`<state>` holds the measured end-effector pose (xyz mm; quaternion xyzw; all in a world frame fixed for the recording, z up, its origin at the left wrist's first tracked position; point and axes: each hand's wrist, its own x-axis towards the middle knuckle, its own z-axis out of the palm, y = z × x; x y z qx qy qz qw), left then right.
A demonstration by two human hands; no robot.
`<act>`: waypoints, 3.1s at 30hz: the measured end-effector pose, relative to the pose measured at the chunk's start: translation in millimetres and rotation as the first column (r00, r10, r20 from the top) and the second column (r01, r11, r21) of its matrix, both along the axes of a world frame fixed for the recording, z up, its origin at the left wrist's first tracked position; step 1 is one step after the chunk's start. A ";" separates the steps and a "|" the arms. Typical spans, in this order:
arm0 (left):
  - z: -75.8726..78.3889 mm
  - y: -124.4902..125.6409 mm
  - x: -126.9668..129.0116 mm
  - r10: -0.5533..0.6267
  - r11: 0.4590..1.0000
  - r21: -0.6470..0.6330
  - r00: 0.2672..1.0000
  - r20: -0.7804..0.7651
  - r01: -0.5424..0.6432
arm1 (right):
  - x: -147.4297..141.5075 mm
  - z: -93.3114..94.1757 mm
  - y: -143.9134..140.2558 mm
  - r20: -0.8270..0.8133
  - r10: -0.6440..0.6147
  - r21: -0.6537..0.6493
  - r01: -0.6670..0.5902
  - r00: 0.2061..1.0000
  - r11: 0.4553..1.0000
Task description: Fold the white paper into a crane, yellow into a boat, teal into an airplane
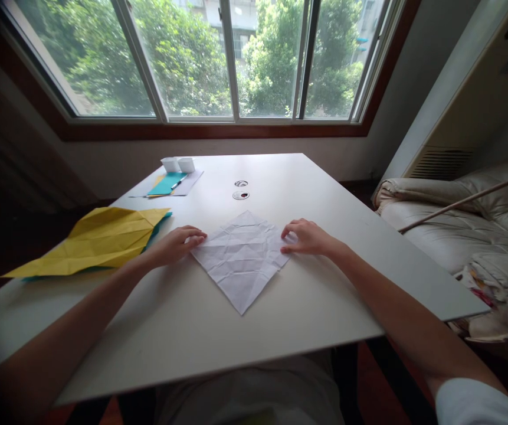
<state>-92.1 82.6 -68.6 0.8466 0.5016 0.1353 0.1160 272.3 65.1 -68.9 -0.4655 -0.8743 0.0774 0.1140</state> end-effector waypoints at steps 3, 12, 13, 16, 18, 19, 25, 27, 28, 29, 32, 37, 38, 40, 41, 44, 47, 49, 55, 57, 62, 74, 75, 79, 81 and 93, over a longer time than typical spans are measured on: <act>0.5 -1.6 4.2 0.066 0.998 -0.024 0.998 0.012 -0.066 | 0.0 -1.5 0.0 -0.019 0.013 -0.025 -0.013 1.000 1.000; 13.6 -7.9 11.3 0.371 0.907 -0.287 0.908 0.195 -0.309 | 1.5 -3.2 2.9 -0.036 0.061 -0.045 -0.062 0.998 0.997; 15.0 -8.5 11.0 0.389 0.896 -0.318 0.895 0.220 -0.311 | 1.6 -3.3 3.0 -0.036 0.063 -0.046 -0.065 0.997 0.997; 14.3 -7.6 8.0 0.390 0.879 -0.392 0.884 0.258 -0.273 | 1.5 -3.5 2.9 -0.034 0.068 -0.045 -0.069 0.997 0.997; 10.3 -4.9 4.8 0.378 0.868 -0.436 0.885 0.271 -0.237 | 1.1 -3.6 2.8 -0.035 0.068 -0.044 -0.069 0.997 0.997; 8.0 -3.2 3.2 0.375 0.861 -0.460 0.883 0.283 -0.219 | 1.0 -3.9 2.9 -0.036 0.066 -0.044 -0.068 0.997 0.997; -0.7 2.9 -1.3 0.357 0.862 -0.484 0.856 0.374 -0.148 | 7.5 -12.1 10.9 -0.029 -0.018 -0.029 0.017 0.999 0.999; -0.8 2.6 -0.4 0.362 0.873 -0.462 0.844 0.396 -0.157 | 11.4 -16.3 14.8 -0.031 -0.037 -0.024 0.036 0.999 0.999; -0.7 2.3 0.3 0.367 0.878 -0.449 0.836 0.408 -0.166 | 12.9 -18.0 16.3 -0.032 -0.038 -0.025 0.038 0.999 0.999; -0.6 2.0 1.1 0.371 0.882 -0.439 0.827 0.422 -0.172 | 14.0 -19.2 17.4 -0.035 -0.039 -0.027 0.038 0.999 0.999; -0.7 1.4 3.2 0.351 0.891 -0.433 0.817 0.458 -0.140 | 13.9 -19.4 18.0 -0.045 -0.038 -0.038 0.036 0.998 0.999; -1.8 2.2 2.4 0.274 0.908 -0.412 0.853 0.444 -0.078 | 7.7 -12.9 12.9 -0.088 -0.055 -0.078 0.048 0.995 0.996; -2.0 2.5 1.3 0.257 0.912 -0.403 0.865 0.431 -0.070 | 6.7 -11.7 11.8 -0.103 -0.067 -0.091 0.058 0.992 0.994; -2.1 3.4 -1.5 0.217 0.923 -0.381 0.888 0.406 -0.052 | 5.7 -10.0 10.0 -0.133 -0.095 -0.117 0.079 0.987 0.990; -2.0 3.9 -3.2 0.190 0.932 -0.360 0.900 0.392 -0.041 | 5.6 -9.5 9.5 -0.145 -0.104 -0.125 0.086 0.984 0.988; -0.4 4.8 -7.9 0.081 0.957 -0.288 0.943 0.323 0.016 | 6.6 -10.0 9.3 -0.159 -0.117 -0.117 0.100 0.980 0.988; 2.0 4.6 -9.8 0.000 0.968 -0.243 0.971 0.241 0.060 | 7.9 -11.8 10.4 -0.159 -0.131 -0.101 0.116 0.979 0.988; 3.2 4.2 -9.7 -0.006 0.977 -0.210 0.986 0.169 0.041 | 8.3 -12.5 11.1 -0.152 -0.131 -0.097 0.117 0.980 0.988; 2.6 4.2 -10.6 -0.010 0.996 -0.092 1.000 -0.020 0.008 | 7.9 -9.8 11.9 -0.070 -0.098 -0.048 0.095 0.993 0.994; 2.2 4.4 -11.5 -0.029 0.998 -0.065 0.999 -0.039 0.026 | 8.8 -8.8 12.3 -0.063 -0.087 -0.049 0.084 0.994 0.995; 2.1 3.8 -12.6 -0.073 0.997 -0.028 0.996 -0.053 0.071 | 13.3 -9.3 14.0 -0.094 -0.035 -0.051 0.030 0.995 0.998; -3.1 8.4 -15.8 -0.111 0.992 0.046 0.991 -0.077 0.115 | 20.3 -17.2 21.2 -0.057 0.034 0.018 -0.033 0.998 0.999; -3.5 8.9 -16.3 -0.119 0.991 0.051 0.990 -0.080 0.123 | 20.7 -17.1 21.1 -0.052 0.040 0.018 -0.040 0.998 0.999; -4.3 10.7 -18.2 -0.147 0.985 0.076 0.986 -0.072 0.153 | 21.9 -16.3 20.0 -0.026 0.053 0.018 -0.052 0.998 0.998; -4.6 11.7 -19.1 -0.142 0.986 0.078 0.987 -0.070 0.148 | 22.8 -16.4 20.1 -0.015 0.046 0.022 -0.045 0.999 0.999; -3.1 13.8 -23.0 -0.217 0.972 0.075 0.972 -0.089 0.224 | 23.8 -13.9 17.0 0.046 0.022 -0.019 -0.022 0.999 1.000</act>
